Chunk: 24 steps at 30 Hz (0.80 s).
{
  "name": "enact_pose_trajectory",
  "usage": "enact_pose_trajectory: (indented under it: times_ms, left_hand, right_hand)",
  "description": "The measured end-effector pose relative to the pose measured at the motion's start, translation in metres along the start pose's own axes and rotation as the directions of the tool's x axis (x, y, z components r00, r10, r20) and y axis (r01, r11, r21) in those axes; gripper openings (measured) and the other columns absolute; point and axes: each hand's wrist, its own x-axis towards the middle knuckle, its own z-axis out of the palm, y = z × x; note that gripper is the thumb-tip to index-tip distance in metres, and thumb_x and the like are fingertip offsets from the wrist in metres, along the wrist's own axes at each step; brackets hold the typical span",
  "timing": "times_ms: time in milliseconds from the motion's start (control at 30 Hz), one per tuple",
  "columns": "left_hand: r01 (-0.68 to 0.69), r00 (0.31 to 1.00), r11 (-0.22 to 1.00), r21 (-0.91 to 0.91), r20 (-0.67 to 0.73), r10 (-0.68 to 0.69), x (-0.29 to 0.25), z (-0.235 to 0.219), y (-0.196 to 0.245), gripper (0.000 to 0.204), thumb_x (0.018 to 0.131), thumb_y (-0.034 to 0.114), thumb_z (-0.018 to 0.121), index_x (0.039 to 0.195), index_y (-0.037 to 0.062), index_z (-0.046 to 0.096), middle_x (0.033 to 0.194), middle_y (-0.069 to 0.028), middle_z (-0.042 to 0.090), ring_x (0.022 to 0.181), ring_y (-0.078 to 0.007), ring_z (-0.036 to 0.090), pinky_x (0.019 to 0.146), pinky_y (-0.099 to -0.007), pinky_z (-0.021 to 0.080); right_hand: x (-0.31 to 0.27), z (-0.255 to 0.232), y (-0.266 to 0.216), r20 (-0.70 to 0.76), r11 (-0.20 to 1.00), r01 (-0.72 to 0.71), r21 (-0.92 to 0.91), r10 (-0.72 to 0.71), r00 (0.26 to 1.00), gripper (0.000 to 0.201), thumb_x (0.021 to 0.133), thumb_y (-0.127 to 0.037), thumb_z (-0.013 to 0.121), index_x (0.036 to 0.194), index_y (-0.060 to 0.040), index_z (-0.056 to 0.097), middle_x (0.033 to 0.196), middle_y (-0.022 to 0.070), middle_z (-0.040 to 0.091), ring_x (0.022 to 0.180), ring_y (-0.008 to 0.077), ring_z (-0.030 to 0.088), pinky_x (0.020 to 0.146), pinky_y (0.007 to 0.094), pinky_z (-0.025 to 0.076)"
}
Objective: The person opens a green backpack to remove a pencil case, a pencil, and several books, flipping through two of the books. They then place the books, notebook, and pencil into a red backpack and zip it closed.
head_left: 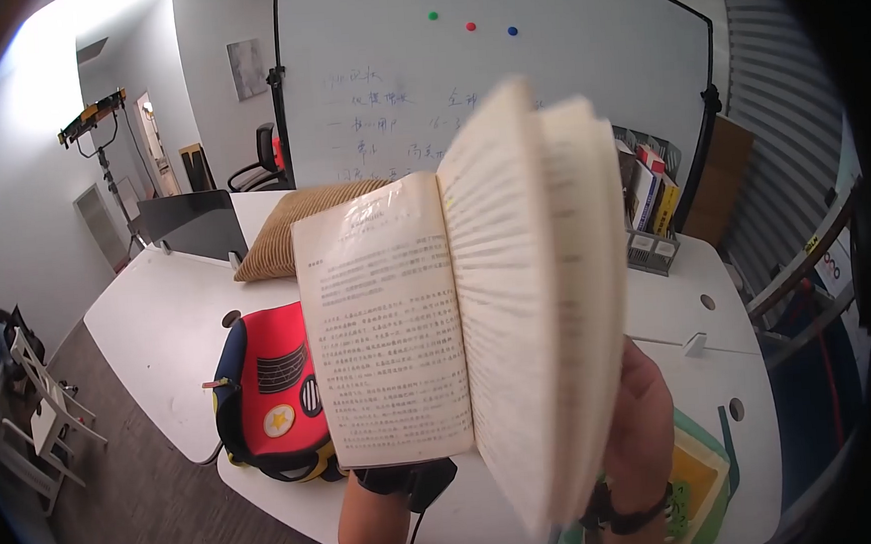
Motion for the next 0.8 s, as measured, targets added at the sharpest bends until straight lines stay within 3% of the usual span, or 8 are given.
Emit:
enact_pose_trajectory:
  times_ms: [233,367,800]
  left_hand:
    - [0.012,1.000,1.000,0.012,0.008,-0.012,0.001,-0.003,0.003,0.040,0.105,0.031,0.053,0.126,-0.0042,0.055,0.104,-0.0047,0.068,0.088,-0.0076,0.063,0.076,-0.0248,0.053]
    - [0.018,1.000,1.000,0.015,0.013,-0.018,0.000,-0.004,0.004,0.040,0.105,0.030,0.053,0.125,-0.0042,0.056,0.104,-0.0045,0.068,0.088,-0.0074,0.063,0.076,-0.0247,0.053]
    - [0.033,0.999,0.999,0.041,0.030,-0.034,-0.001,-0.006,0.005,0.038,0.105,0.029,0.054,0.123,-0.0044,0.057,0.103,-0.0038,0.068,0.087,-0.0067,0.063,0.076,-0.0242,0.052]
  right_hand:
    - [0.001,0.000,0.005,0.031,0.999,-0.055,0.003,0.054,0.998,0.025,0.095,-0.009,0.067,0.115,0.0023,0.057,0.109,0.0106,0.068,0.101,0.0188,0.066,0.091,0.0339,0.052]
    - [0.001,-0.002,0.006,0.141,0.996,-0.037,0.085,0.025,0.990,0.022,0.096,-0.009,0.066,0.114,0.0019,0.059,0.111,0.0104,0.067,0.103,0.0183,0.065,0.091,0.0338,0.051]
    - [0.000,0.007,0.003,0.057,0.998,-0.033,0.050,0.030,0.998,0.019,0.096,-0.009,0.067,0.110,0.0028,0.061,0.106,0.0094,0.069,0.096,0.0167,0.066,0.086,0.0313,0.052]
